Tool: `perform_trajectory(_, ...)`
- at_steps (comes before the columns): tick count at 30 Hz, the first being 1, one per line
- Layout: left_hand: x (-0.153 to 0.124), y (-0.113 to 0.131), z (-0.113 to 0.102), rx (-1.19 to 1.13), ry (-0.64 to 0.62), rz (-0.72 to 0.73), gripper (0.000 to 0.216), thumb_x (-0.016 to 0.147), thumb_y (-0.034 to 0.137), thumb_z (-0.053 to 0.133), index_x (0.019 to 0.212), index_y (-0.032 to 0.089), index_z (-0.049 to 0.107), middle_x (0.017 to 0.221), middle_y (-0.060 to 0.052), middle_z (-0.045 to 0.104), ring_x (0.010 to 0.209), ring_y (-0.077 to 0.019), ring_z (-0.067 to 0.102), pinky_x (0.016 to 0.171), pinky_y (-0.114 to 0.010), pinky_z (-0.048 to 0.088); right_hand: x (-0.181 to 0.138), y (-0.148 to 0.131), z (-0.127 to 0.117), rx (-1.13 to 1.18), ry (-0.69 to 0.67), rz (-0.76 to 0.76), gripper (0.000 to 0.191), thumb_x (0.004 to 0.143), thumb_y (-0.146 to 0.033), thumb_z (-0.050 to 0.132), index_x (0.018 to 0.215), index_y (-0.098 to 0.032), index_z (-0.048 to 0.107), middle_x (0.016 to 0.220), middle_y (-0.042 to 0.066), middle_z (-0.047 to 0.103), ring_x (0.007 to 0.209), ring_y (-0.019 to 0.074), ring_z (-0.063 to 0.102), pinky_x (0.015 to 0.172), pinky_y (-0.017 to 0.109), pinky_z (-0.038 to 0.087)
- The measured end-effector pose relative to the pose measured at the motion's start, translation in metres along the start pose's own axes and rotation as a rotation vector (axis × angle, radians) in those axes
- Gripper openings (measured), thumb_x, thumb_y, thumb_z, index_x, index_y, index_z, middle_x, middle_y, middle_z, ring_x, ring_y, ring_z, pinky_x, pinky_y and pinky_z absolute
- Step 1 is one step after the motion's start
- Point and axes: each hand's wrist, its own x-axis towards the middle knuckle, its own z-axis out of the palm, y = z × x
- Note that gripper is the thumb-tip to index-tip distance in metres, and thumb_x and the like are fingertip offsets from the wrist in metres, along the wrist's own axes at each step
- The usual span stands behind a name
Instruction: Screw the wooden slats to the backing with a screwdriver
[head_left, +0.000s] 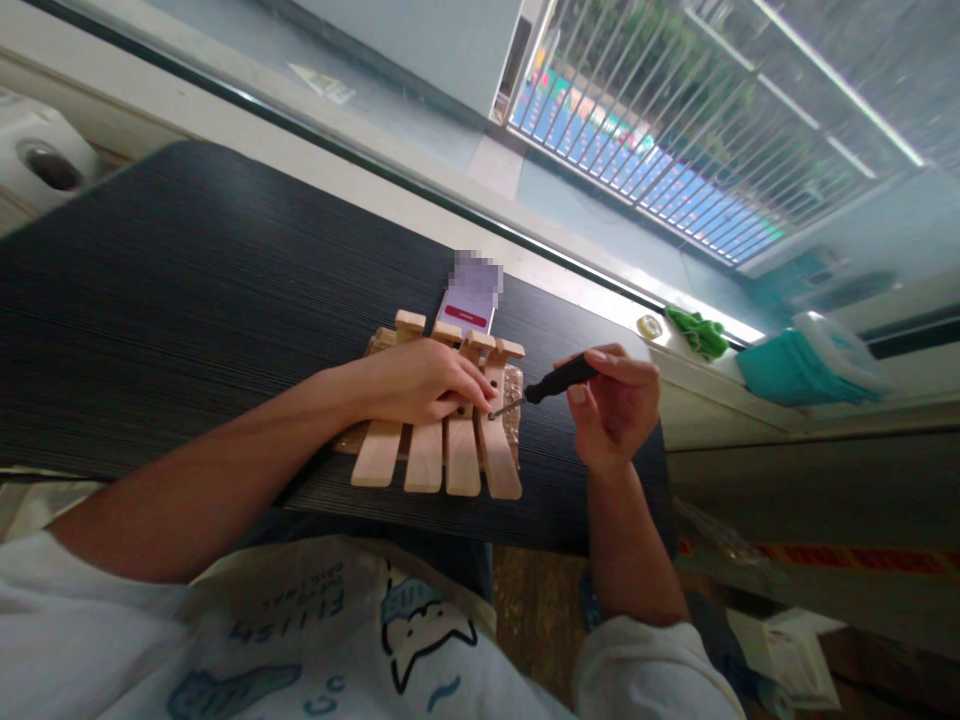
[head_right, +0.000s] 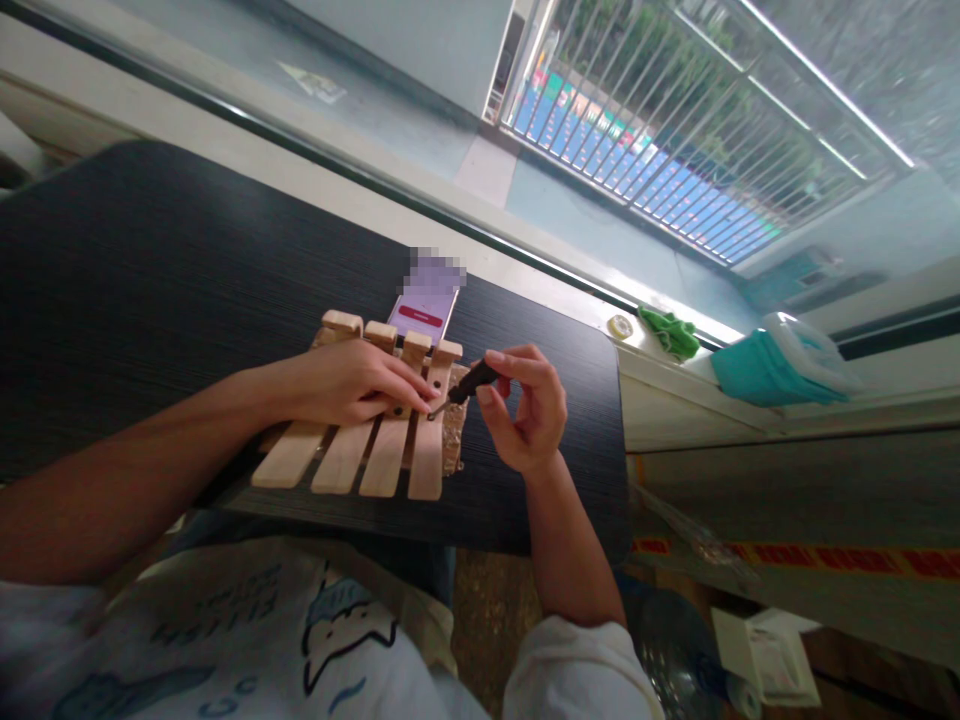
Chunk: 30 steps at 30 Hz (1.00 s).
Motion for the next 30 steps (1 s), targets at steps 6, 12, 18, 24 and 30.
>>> perform_trajectory(6,-0.001,-0.001,0.002,0.002,0.008,0.004,0.042,0.077,-0.001,0.055,0.103,0.023,0.079,0.113,0.002,0.076,0.102,-0.0137,0.073,0.093,-0.021,0.053,0.001,-0.003,-0.004,0.003,-0.082,0.073,0.029,0.092,-0.033,0.057,0.120,-0.041,0.054,0.091,-0.001,0.061,0.073,0.0141,0.062,0.051,0.029,0.053)
perform_trajectory(12,-0.001,-0.001,0.001,-0.002,0.001,-0.001,0.042,0.077,-0.001,0.055,0.102,0.023,0.079,0.114,0.001,0.076,0.102,-0.0143,0.073,0.094,-0.021,0.053,0.008,-0.006,-0.007,0.089,-0.135,0.053,0.027,0.090,-0.031,0.061,0.115,-0.038,0.056,0.088,-0.002,0.061,0.070,0.0115,0.061,0.048,0.023,0.052)
perform_trajectory(18,0.000,-0.002,0.001,-0.004,0.004,0.002,0.042,0.076,-0.002,0.056,0.102,0.023,0.079,0.114,0.001,0.076,0.103,-0.0143,0.073,0.094,-0.021,0.053,0.010,-0.009,-0.005,0.158,-0.135,0.099,0.027,0.089,-0.024,0.062,0.112,-0.036,0.056,0.109,-0.001,0.070,0.091,0.0132,0.069,0.057,0.023,0.057)
perform_trajectory(24,0.000,-0.001,0.001,0.006,-0.004,0.004,0.043,0.075,-0.002,0.056,0.101,0.023,0.079,0.113,0.001,0.076,0.103,-0.0145,0.073,0.095,-0.022,0.053,0.008,-0.011,-0.001,0.194,-0.141,0.121,0.026,0.091,-0.026,0.062,0.114,-0.035,0.053,0.097,-0.003,0.075,0.069,0.0103,0.070,0.048,0.020,0.055)
perform_trajectory(30,0.000,-0.001,0.001,0.007,0.006,0.006,0.042,0.075,-0.003,0.056,0.100,0.023,0.079,0.112,0.000,0.076,0.102,-0.0143,0.073,0.096,-0.022,0.052,0.006,-0.008,-0.004,0.206,-0.159,0.103,0.034,0.091,-0.023,0.062,0.123,-0.034,0.058,0.097,-0.001,0.075,0.080,0.0122,0.074,0.059,0.023,0.062)
